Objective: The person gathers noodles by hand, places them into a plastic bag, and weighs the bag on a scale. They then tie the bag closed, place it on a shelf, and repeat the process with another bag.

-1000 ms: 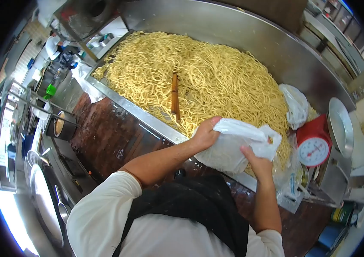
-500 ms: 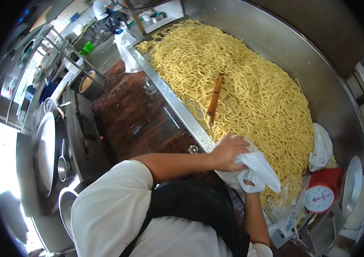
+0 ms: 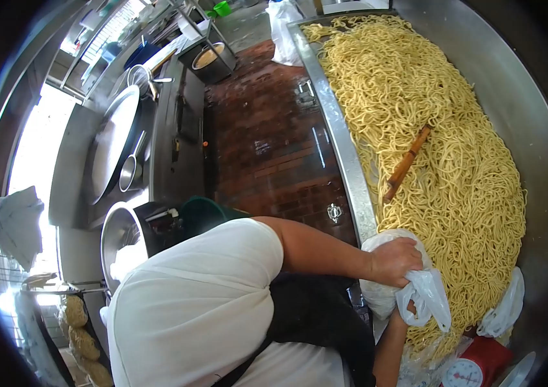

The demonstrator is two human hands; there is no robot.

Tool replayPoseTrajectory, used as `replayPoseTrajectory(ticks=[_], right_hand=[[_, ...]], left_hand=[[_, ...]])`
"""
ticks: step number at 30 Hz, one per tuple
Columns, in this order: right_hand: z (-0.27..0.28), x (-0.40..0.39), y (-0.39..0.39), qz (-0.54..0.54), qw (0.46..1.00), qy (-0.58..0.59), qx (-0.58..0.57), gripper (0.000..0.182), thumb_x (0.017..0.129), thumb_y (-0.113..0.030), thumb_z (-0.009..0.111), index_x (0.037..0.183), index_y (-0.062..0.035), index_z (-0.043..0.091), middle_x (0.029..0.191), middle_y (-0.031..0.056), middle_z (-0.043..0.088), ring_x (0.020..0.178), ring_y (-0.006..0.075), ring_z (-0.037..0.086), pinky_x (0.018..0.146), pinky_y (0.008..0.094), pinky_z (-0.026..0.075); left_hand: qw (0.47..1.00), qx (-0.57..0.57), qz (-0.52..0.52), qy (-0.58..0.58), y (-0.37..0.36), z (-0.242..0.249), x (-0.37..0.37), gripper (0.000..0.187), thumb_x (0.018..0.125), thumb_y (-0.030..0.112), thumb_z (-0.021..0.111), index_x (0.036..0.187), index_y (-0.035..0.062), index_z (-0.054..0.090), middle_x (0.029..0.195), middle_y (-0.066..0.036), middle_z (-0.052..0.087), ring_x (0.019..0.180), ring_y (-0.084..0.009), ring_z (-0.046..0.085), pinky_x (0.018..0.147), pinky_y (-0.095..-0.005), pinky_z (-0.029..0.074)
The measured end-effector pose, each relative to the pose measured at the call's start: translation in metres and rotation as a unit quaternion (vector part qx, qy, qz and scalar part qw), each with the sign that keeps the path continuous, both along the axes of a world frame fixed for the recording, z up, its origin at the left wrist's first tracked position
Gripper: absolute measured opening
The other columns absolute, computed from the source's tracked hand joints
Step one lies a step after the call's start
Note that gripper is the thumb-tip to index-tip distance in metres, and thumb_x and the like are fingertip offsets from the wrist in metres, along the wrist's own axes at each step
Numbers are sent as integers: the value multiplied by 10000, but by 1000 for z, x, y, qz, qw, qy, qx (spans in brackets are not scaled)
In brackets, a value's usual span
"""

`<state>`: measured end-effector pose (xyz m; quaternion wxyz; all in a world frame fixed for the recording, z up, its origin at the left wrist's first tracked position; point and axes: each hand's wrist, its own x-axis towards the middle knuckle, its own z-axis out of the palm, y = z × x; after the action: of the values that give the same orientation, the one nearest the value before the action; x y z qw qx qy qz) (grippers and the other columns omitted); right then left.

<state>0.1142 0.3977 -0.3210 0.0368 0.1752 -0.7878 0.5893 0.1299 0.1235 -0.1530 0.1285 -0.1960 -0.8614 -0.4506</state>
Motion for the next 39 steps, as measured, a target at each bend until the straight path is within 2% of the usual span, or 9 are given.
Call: replayPoseTrajectory(ticks=[8,13,15,17,18,20,22,34,39], right_hand=[[-8,-74,17,-52,998,-46,10,562,1012,-417,511,1364,20,514,1380,168,545,1286,282,517,1089,404,396],[158,-27,-85,-46,952,-272,-137,422,1055,-328,412,1265,12,549,1186,147,621,1096,231,600,985,336,447],[182,-35,-107,13,930,-288,-226,431,1054,-377,409,1197,-5,574,1081,129,642,981,199,624,893,316,487],[229,-24,-151,-319,780,-407,-353,447,1026,-470,412,919,-68,578,774,53,580,678,146,536,640,292,444],[178,-43,-95,-71,779,-430,-451,501,993,-538,417,744,-112,500,590,5,437,537,145,408,524,296,337],[199,-43,-105,-125,763,-447,-450,466,1029,-492,371,710,-153,397,531,-25,342,464,154,319,495,321,324],[235,-26,-135,-175,779,-412,-438,429,1036,-438,390,725,-143,415,549,-16,366,484,156,345,511,323,341],[238,60,-109,-261,924,-207,-189,271,1038,-281,505,1080,-38,619,1026,124,668,986,205,644,852,355,521],[269,84,-81,-100,908,-407,-20,280,994,-279,584,1132,-45,651,1080,90,696,892,193,674,767,331,540]], left_hand=[[967,28,7,-252,1,27,-52,316,901,335,555,923,79,738,887,-185,717,836,-374,693,756,-493,536],[973,-78,-130,-177,-7,113,-62,355,909,289,510,921,19,741,886,-210,722,835,-350,707,800,-454,555],[893,-42,-189,-406,-21,140,-57,476,858,394,600,1055,-29,693,1087,-234,699,1066,-350,670,937,-512,507],[948,-144,-171,-225,-16,91,-44,816,723,516,734,1291,-43,562,1358,-246,564,1340,-384,482,1079,-619,357],[942,-207,-169,-201,-24,90,-19,1136,571,588,819,1448,-5,405,1522,-235,388,1461,-415,282,1132,-679,206],[947,-233,-153,-158,-13,72,7,1042,650,519,787,1460,-12,404,1524,-229,389,1461,-405,287,1159,-648,188],[979,-155,0,-128,3,45,8,860,756,433,723,1449,13,435,1520,-195,412,1458,-394,296,1162,-650,177],[963,-256,-77,-44,12,27,-21,460,890,279,589,1333,157,618,1461,-106,527,1407,-365,402,1136,-648,249],[965,-243,-95,-35,10,31,-21,501,904,318,595,1369,131,583,1494,-103,487,1429,-371,361,1148,-650,218]])
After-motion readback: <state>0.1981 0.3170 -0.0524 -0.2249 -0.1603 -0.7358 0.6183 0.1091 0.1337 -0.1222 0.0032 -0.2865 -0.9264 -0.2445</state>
